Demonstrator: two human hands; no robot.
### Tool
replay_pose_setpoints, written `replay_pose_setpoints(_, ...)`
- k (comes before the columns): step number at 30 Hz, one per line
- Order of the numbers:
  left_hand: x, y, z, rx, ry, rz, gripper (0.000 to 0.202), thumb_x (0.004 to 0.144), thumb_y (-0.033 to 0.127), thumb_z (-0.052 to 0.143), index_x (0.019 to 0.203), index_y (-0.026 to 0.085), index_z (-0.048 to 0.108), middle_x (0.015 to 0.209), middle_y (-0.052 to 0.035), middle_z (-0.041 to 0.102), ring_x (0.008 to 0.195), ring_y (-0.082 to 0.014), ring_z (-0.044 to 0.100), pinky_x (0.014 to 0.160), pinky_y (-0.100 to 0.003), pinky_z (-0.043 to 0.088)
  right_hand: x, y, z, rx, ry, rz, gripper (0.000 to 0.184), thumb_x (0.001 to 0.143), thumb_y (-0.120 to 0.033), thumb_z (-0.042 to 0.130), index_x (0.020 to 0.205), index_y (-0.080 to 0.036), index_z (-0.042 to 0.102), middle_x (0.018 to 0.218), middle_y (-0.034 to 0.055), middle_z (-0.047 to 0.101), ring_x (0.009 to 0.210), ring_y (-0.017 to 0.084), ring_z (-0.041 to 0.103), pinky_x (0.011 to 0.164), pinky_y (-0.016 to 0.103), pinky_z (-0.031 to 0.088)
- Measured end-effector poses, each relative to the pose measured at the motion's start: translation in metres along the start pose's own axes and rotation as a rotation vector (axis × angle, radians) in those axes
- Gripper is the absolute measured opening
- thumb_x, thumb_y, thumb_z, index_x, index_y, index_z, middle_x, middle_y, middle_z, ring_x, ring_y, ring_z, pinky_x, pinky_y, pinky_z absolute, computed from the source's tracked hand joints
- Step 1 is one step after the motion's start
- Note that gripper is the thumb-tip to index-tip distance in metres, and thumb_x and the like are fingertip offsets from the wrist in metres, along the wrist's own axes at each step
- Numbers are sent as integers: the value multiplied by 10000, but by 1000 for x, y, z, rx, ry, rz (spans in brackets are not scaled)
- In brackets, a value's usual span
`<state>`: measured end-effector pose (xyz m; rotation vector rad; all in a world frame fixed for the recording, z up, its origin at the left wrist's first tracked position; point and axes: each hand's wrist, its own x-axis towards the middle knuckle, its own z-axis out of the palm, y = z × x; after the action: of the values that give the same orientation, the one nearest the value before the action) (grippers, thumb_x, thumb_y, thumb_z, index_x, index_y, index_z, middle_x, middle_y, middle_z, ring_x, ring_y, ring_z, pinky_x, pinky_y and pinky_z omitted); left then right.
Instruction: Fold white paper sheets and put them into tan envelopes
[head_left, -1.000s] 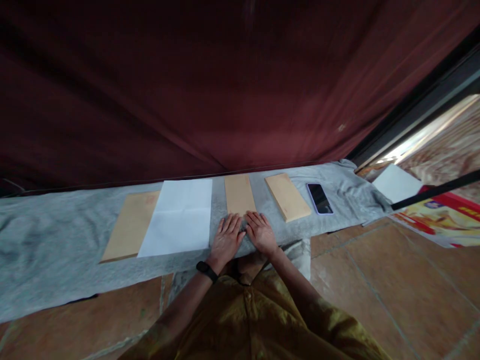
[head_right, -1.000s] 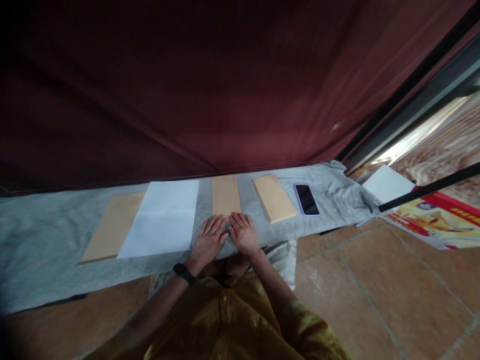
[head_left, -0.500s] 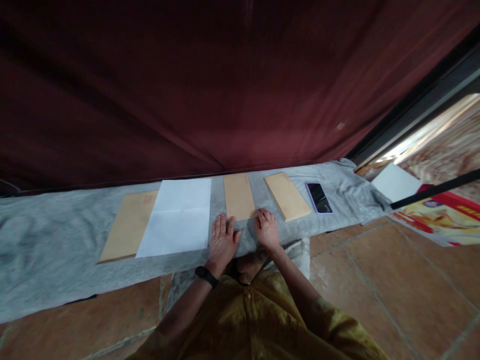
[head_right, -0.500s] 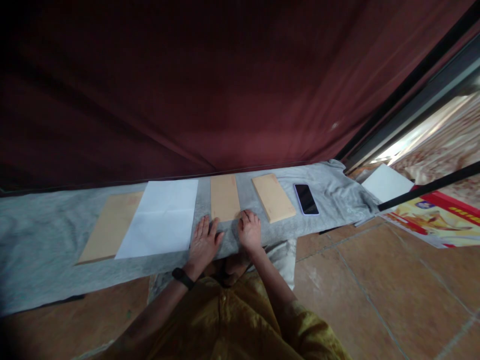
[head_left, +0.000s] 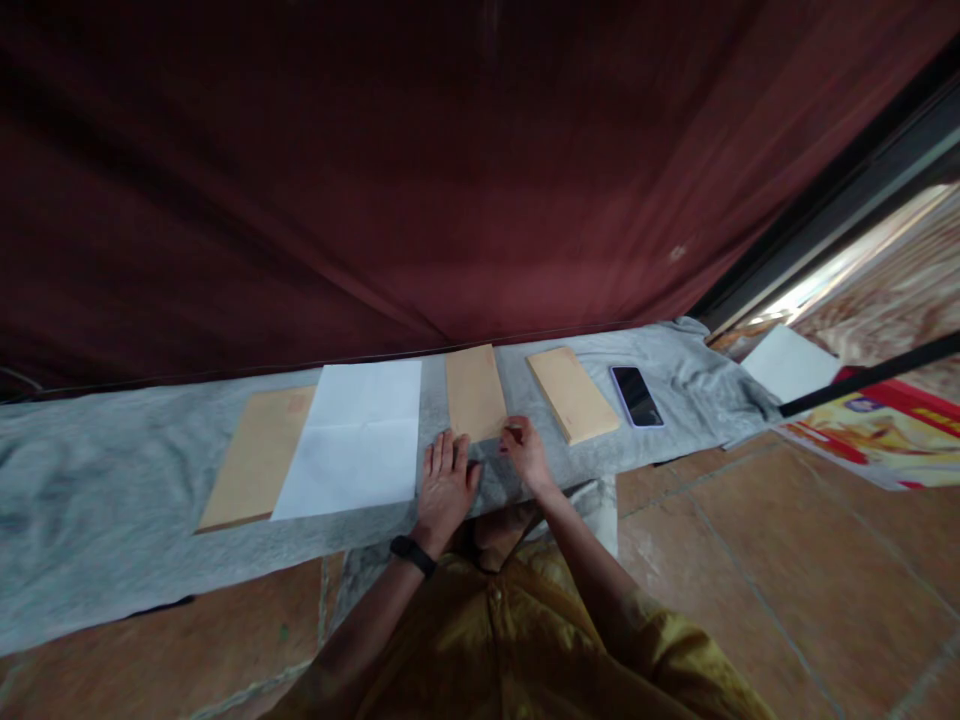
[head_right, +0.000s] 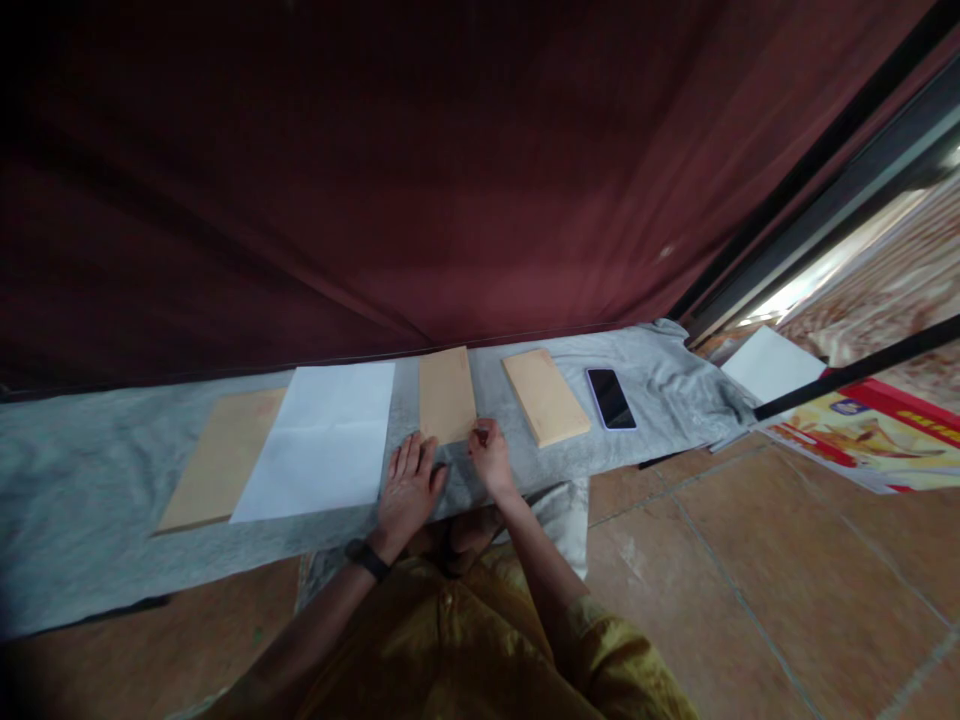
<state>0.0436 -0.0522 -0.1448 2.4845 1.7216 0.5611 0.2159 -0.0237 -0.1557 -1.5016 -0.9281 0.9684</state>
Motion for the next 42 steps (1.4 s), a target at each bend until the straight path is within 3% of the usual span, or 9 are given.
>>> replay_pose_setpoints(5,0,-3,0,-88,6,1,548,969,365,494,1446,96,510,1570,-221,411,1494,-356,326,1208,-548,292,4,1,10,167,42,127,363,776,-484,624,1022,-228,546,717,-25,640,577,173,648,521,311,574)
replay_pose_setpoints(9,2,-10,-1,-347,17,-52,509,995,368,439,1450,150,509,1533,-156,491,1463,-296,396,1218,-510,306,4,-5,6,248,43,172,296,735,-444,660,918,-232,562,700,-25,648,568,162,641,526,297,565)
replay_pose_setpoints(13,8,-15,-2,-730,39,-288,492,1007,408,414,1431,187,529,1485,-116,554,1394,-237,495,1205,-442,353,-1,-13,-5,305,37,176,244,705,-395,653,882,-243,580,701,-19,658,580,173,642,551,312,568)
replay_pose_setpoints(17,20,-6,-8,-1047,34,-549,502,930,479,573,1345,200,606,1408,-118,622,1311,-255,576,1134,-430,436,-5,-20,-17,330,22,165,223,681,-377,651,854,-249,595,701,-13,661,596,189,645,573,331,567)
replay_pose_setpoints(21,37,14,-15,-1291,-58,-651,489,786,504,714,1162,191,705,1144,-101,750,978,-235,706,824,-343,567,-3,-25,-31,299,21,132,237,694,-392,633,880,-250,599,667,-27,637,570,182,625,557,323,549)
replay_pose_setpoints(25,58,40,-24,-1309,-125,-584,332,694,418,741,928,182,744,852,-28,754,696,-153,630,607,-242,464,4,-27,-57,262,58,71,285,704,-406,631,935,-241,603,655,-48,607,538,149,587,532,282,519)
replay_pose_setpoints(30,90,79,-22,-1342,-198,-443,190,712,323,675,813,167,717,758,-13,719,694,-142,610,615,-226,434,21,-32,-104,188,140,-32,316,724,-436,628,948,-212,636,586,-65,556,510,120,523,518,244,467)
replay_pose_setpoints(36,123,126,11,-1356,-275,-418,224,673,240,683,877,153,715,732,-17,712,650,-139,612,596,-230,443,46,-30,-157,19,292,-71,344,738,-447,576,954,-192,655,600,-55,565,537,128,506,536,247,437)
replay_pose_setpoints(42,132,151,40,-1275,-302,-443,203,652,175,707,853,154,695,654,-1,671,579,-124,596,564,-228,434,57,-20,-192,-75,358,-48,393,740,-467,559,952,-159,679,587,-47,564,525,138,500,548,264,430)
